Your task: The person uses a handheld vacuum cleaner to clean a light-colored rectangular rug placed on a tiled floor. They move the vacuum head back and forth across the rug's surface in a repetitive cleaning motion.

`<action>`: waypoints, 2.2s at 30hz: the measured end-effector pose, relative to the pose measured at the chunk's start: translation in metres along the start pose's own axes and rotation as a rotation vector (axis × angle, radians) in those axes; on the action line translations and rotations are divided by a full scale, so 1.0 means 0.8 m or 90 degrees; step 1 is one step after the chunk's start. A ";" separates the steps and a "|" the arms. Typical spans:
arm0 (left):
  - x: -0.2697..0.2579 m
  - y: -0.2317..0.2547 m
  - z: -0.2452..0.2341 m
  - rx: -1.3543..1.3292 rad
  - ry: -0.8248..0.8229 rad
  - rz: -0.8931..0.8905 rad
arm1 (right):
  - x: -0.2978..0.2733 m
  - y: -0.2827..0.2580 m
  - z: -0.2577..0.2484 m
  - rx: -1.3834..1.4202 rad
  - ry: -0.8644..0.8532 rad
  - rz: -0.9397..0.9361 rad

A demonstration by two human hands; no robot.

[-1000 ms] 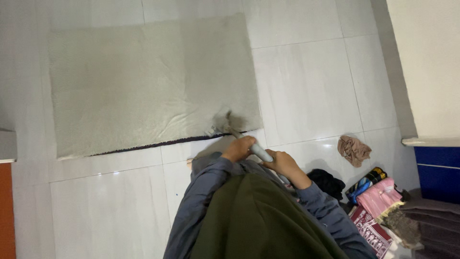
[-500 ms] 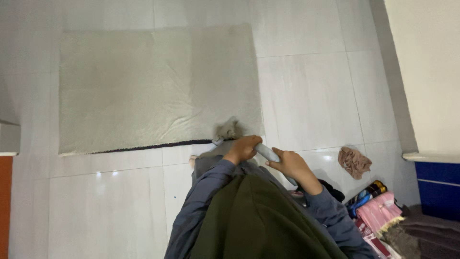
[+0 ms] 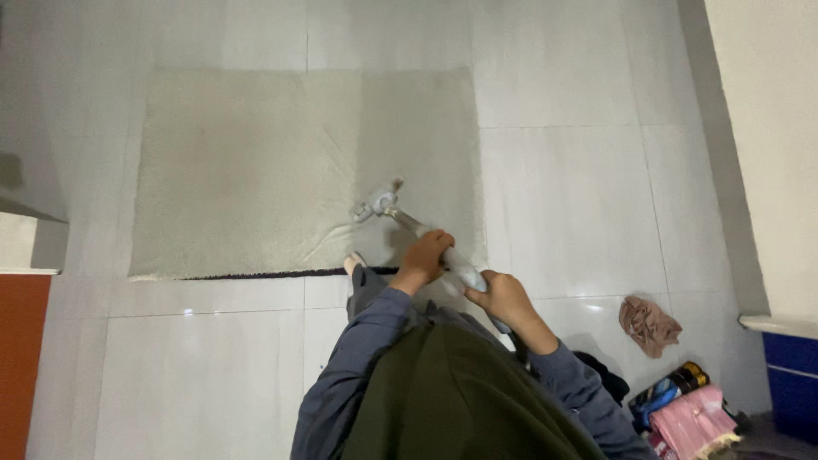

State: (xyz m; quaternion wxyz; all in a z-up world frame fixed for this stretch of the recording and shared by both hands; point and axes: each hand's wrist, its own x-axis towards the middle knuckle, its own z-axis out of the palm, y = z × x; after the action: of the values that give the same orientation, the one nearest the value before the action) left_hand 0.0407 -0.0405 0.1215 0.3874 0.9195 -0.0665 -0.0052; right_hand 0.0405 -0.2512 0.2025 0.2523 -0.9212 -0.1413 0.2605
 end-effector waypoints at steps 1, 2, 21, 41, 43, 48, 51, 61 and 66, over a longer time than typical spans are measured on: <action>0.003 -0.008 -0.010 -0.011 0.009 0.004 | 0.010 -0.005 0.005 -0.004 0.015 -0.012; 0.007 -0.019 -0.021 -0.021 0.019 0.007 | 0.022 -0.014 0.010 -0.008 0.030 -0.025; 0.185 -0.299 -0.176 -0.004 0.050 0.149 | 0.309 -0.189 0.070 -0.054 0.146 -0.066; 0.294 -0.503 -0.191 0.193 0.032 0.018 | 0.540 -0.225 0.177 0.038 0.090 -0.019; 0.288 -0.504 -0.187 0.183 0.052 0.028 | 0.541 -0.218 0.187 0.032 0.072 -0.030; 0.276 -0.482 -0.195 0.142 0.033 0.029 | 0.523 -0.212 0.182 0.005 0.044 -0.038; 0.265 -0.469 -0.187 0.150 0.053 0.033 | 0.510 -0.210 0.171 0.010 0.011 0.010; 0.202 -0.434 -0.132 0.154 0.001 -0.039 | 0.443 -0.164 0.186 -0.016 -0.003 -0.045; 0.149 -0.399 -0.106 0.166 0.003 -0.035 | 0.398 -0.129 0.207 -0.039 -0.029 -0.031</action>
State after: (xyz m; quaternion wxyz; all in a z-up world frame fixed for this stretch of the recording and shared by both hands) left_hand 0.2021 0.2255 -0.0420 0.2643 0.9636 -0.0402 -0.0047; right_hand 0.1980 0.0246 0.0060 0.2272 -0.9185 -0.1770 0.2710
